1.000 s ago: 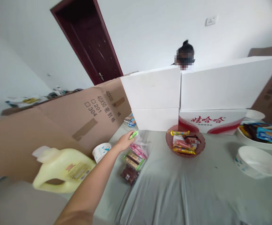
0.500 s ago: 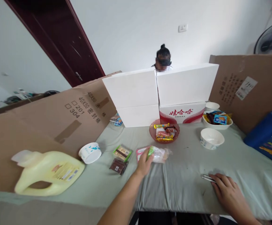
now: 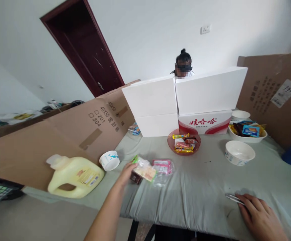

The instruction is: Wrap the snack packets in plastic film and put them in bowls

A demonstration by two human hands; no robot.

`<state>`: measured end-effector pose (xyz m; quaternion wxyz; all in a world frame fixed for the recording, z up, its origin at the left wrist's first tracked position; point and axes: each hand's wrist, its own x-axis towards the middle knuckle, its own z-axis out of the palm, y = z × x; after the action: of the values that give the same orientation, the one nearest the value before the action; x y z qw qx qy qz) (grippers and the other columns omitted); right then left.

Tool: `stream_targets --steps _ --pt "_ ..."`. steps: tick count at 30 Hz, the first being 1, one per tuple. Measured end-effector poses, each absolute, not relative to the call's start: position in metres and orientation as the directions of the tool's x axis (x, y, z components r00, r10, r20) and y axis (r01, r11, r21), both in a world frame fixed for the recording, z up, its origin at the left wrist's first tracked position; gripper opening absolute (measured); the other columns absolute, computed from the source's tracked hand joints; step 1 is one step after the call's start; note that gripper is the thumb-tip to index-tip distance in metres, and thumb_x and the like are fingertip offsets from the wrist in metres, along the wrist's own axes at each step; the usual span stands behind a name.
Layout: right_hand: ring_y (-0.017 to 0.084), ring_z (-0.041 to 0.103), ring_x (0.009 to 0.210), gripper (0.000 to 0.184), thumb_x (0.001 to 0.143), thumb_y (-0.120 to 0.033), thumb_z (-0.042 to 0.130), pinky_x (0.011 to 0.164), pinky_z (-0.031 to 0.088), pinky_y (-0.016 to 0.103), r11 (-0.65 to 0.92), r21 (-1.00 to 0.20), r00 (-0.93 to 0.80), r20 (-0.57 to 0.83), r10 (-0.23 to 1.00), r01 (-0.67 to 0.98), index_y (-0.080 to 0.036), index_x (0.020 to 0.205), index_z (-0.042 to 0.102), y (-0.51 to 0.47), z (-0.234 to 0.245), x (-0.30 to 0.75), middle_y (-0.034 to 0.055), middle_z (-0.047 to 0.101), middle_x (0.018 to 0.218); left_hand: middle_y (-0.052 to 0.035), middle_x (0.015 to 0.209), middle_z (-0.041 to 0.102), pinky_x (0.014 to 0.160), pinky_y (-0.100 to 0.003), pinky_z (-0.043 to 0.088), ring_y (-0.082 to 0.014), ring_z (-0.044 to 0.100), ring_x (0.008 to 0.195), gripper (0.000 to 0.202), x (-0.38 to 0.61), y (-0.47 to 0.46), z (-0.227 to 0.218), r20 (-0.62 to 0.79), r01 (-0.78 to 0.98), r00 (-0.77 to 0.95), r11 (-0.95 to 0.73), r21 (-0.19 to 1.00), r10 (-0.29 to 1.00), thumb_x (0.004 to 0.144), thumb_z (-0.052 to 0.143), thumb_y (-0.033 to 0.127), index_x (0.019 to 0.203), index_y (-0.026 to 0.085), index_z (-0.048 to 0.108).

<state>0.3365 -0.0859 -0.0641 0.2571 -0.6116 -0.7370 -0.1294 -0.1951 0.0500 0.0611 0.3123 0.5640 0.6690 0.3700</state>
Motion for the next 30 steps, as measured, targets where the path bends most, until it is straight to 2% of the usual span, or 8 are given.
stream_targets --steps 5,9,12,15,18,21,26,30 --pt "0.026 0.06 0.091 0.037 0.091 -0.041 0.04 0.081 0.047 0.043 0.199 -0.142 -0.097 0.523 0.847 0.97 -0.025 0.104 0.07 -0.085 -0.069 0.337 0.0077 0.067 0.1 -0.01 0.074 0.069 0.074 -0.041 0.051 -0.0315 0.066 0.085 0.036 -0.251 0.06 0.079 -0.03 0.661 -0.325 0.25 0.708 0.945 0.07 0.058 0.045 0.083 0.012 0.066" --pt "0.025 0.06 0.088 0.038 0.092 -0.042 0.039 0.078 0.047 0.041 0.199 -0.139 -0.093 0.545 0.833 0.97 -0.024 0.103 0.07 -0.085 -0.067 0.336 0.0082 0.067 0.099 -0.0146 0.116 0.062 0.101 -0.046 0.038 -0.0339 0.047 0.124 0.037 -0.228 0.058 0.071 0.148 0.785 -0.38 0.234 0.573 0.913 0.074 0.059 0.03 0.109 0.016 0.062" --pt "0.025 0.06 0.087 0.037 0.092 -0.042 0.039 0.077 0.047 0.041 0.199 -0.124 -0.1 0.549 0.83 0.972 -0.024 0.104 0.07 -0.085 -0.065 0.336 0.0079 0.067 0.098 -0.0157 0.131 0.053 0.109 -0.049 0.027 -0.0328 0.037 0.132 0.036 -0.178 0.049 0.062 0.344 0.951 -0.164 0.056 0.304 0.925 0.083 0.049 0.021 0.117 0.017 0.06" --pt "0.025 0.06 0.087 0.036 0.092 -0.04 0.04 0.078 0.047 0.041 0.202 -0.122 -0.106 0.54 0.835 0.972 -0.024 0.104 0.07 -0.086 -0.064 0.335 0.0078 0.067 0.098 -0.0145 0.133 0.053 0.111 -0.049 0.026 -0.0315 0.038 0.132 0.036 -0.12 0.041 0.051 0.32 0.97 0.173 -0.217 0.108 0.932 0.09 0.045 0.025 0.121 0.017 0.06" --pt "0.025 0.06 0.088 0.035 0.092 -0.04 0.041 0.079 0.047 0.041 0.201 -0.127 -0.102 0.542 0.834 0.971 -0.024 0.105 0.07 -0.086 -0.063 0.335 0.0073 0.067 0.098 -0.0144 0.147 0.04 0.111 -0.058 0.021 -0.038 0.025 0.14 0.055 -0.071 0.04 0.036 0.173 0.936 0.32 -0.339 0.092 0.931 0.086 0.057 0.044 0.136 0.022 0.049" --pt "0.024 0.06 0.089 0.033 0.091 -0.038 0.042 0.08 0.047 0.041 0.195 -0.131 -0.095 0.54 0.836 0.972 -0.025 0.105 0.069 -0.086 -0.063 0.334 0.0068 0.067 0.099 -0.0171 0.153 0.029 0.108 -0.068 0.014 -0.0468 0.014 0.141 0.076 -0.044 0.048 0.017 0.064 0.956 0.278 -0.282 0.074 0.958 0.077 0.067 0.051 0.143 0.024 0.041" --pt "0.024 0.059 0.09 0.033 0.092 -0.04 0.043 0.081 0.046 0.039 0.189 -0.135 -0.088 0.538 0.838 0.973 -0.024 0.105 0.069 -0.086 -0.059 0.331 0.0066 0.067 0.099 -0.013 0.146 0.042 0.108 -0.065 0.021 -0.0412 0.03 0.137 0.035 -0.039 0.062 0.006 0.1 0.947 0.319 -0.322 0.011 0.943 0.089 0.055 0.029 0.123 0.024 0.062" --pt "0.024 0.058 0.091 0.033 0.093 -0.039 0.042 0.081 0.045 0.039 0.175 -0.149 -0.07 0.533 0.843 0.973 -0.024 0.105 0.068 -0.087 -0.057 0.329 0.0071 0.066 0.1 -0.0112 0.139 0.05 0.109 -0.06 0.027 -0.0351 0.038 0.133 0.024 -0.04 0.058 0.015 0.144 0.914 0.376 -0.392 0.108 0.915 0.09 0.05 0.018 0.105 0.021 0.069"
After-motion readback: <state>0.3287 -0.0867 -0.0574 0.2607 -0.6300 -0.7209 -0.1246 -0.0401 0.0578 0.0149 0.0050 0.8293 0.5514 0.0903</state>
